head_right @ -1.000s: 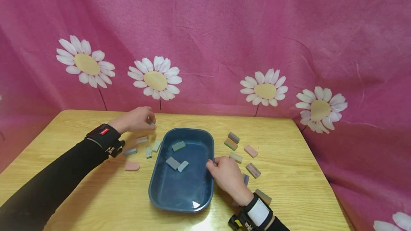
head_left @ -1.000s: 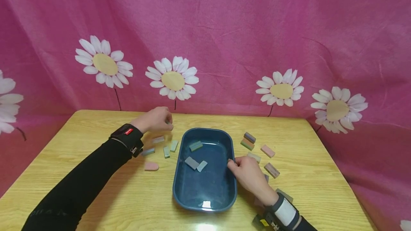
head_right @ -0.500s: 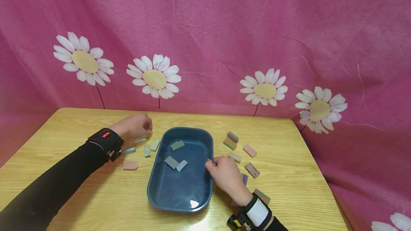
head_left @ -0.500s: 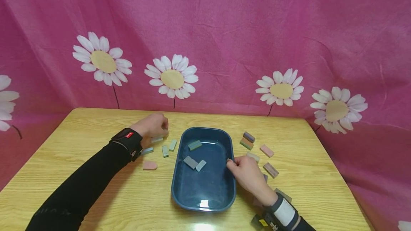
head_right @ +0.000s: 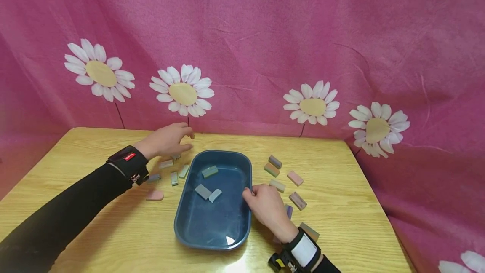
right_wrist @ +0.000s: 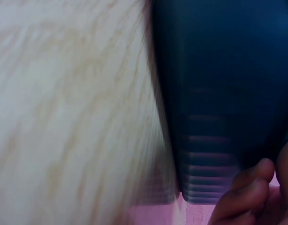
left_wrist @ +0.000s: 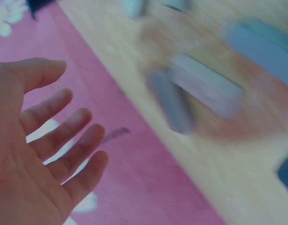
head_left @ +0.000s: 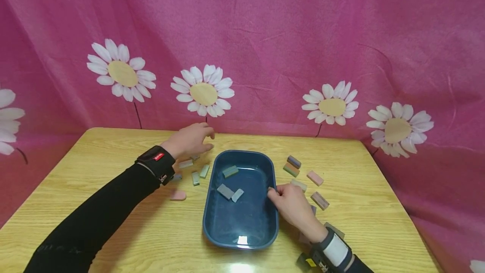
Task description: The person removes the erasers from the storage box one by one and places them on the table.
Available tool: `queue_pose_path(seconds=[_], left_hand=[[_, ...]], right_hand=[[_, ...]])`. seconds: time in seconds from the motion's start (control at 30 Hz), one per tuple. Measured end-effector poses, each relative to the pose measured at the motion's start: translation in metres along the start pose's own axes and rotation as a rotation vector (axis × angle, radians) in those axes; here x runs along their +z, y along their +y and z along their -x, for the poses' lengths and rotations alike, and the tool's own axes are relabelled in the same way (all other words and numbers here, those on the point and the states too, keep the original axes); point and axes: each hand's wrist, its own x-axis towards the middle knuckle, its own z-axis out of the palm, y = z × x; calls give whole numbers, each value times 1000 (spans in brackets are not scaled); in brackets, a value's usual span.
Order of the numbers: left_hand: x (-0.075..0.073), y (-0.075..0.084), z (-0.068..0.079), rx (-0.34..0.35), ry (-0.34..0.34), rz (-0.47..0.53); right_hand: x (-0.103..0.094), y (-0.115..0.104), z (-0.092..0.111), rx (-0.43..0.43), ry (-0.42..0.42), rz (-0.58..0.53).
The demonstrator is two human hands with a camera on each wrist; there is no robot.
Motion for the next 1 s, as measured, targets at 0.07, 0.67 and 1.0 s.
queue_pose_path(seconds=[0.07, 0.67, 1.0], left_hand=[[-3, 12, -4, 54, 22, -18], [14, 83, -4, 381, -152, -179], [31, 84, -2, 324, -286, -282]], right_hand=[[0, 0, 0, 1, 1, 0], [-1, 0, 0, 3, -11, -23], [-1, 1, 0, 8, -25, -30]])
